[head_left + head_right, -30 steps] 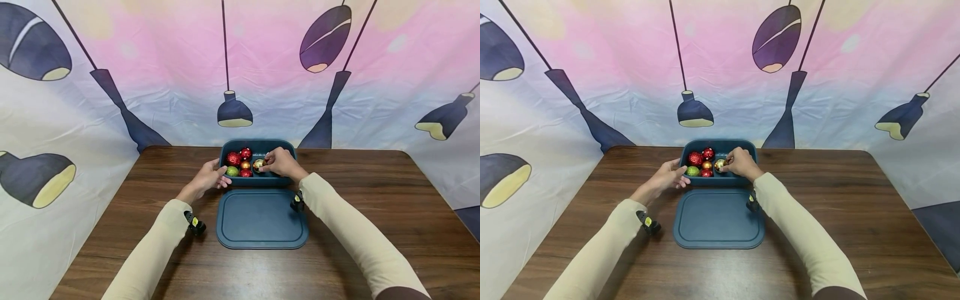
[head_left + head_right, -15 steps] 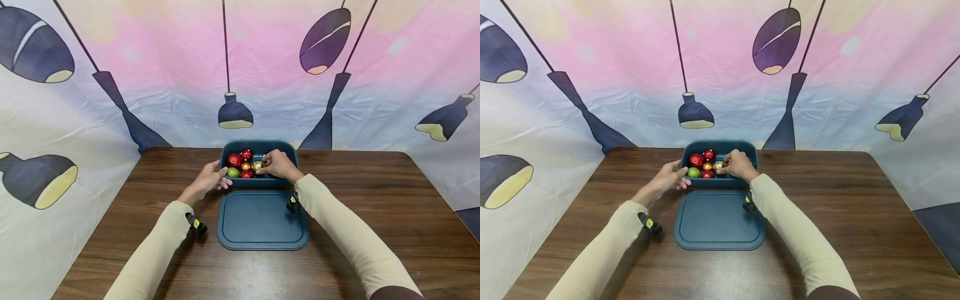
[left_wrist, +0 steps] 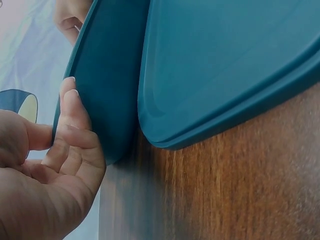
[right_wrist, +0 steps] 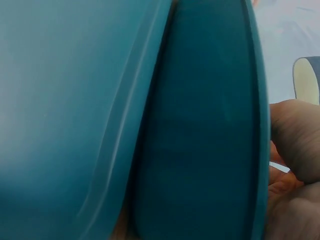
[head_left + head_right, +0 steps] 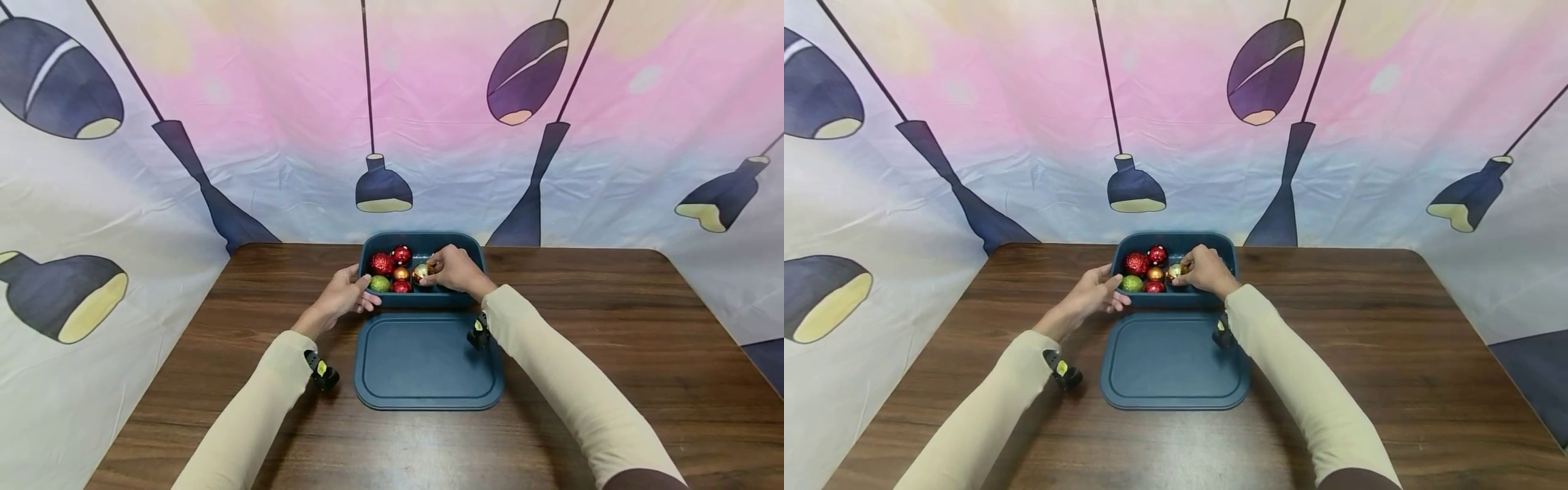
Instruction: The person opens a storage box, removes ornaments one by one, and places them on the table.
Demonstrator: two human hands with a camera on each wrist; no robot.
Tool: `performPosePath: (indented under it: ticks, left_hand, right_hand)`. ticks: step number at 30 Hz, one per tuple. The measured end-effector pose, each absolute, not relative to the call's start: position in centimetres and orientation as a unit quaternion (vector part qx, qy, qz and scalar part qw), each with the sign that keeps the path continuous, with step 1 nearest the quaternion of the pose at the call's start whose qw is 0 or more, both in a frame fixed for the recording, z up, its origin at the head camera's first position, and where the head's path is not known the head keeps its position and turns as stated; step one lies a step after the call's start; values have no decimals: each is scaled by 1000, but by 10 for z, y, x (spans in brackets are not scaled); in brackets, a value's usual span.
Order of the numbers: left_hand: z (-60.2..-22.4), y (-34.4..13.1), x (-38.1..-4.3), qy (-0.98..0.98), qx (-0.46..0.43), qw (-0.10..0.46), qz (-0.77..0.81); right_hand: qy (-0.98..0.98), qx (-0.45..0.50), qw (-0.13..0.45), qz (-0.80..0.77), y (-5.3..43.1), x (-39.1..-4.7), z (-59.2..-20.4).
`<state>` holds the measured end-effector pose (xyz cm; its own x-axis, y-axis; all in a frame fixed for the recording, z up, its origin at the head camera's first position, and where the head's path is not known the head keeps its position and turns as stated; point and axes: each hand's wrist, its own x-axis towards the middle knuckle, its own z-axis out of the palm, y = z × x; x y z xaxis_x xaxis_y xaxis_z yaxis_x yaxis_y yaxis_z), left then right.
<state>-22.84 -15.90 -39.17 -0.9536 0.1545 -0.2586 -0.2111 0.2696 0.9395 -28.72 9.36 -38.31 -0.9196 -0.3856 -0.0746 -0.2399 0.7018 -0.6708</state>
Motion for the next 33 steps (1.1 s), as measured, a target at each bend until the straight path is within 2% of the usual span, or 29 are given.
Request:
performPosePath:
  ticks: [19,33]
  left_hand:
    - [-393,-160,-227,776,-10,152,612]
    - [-393,-158,-228,773,-22,146,617]
  right_hand:
    - [905,-200,105,-360,123,-283,-348]
    - [924,-181,66,-329,164,-285,-332]
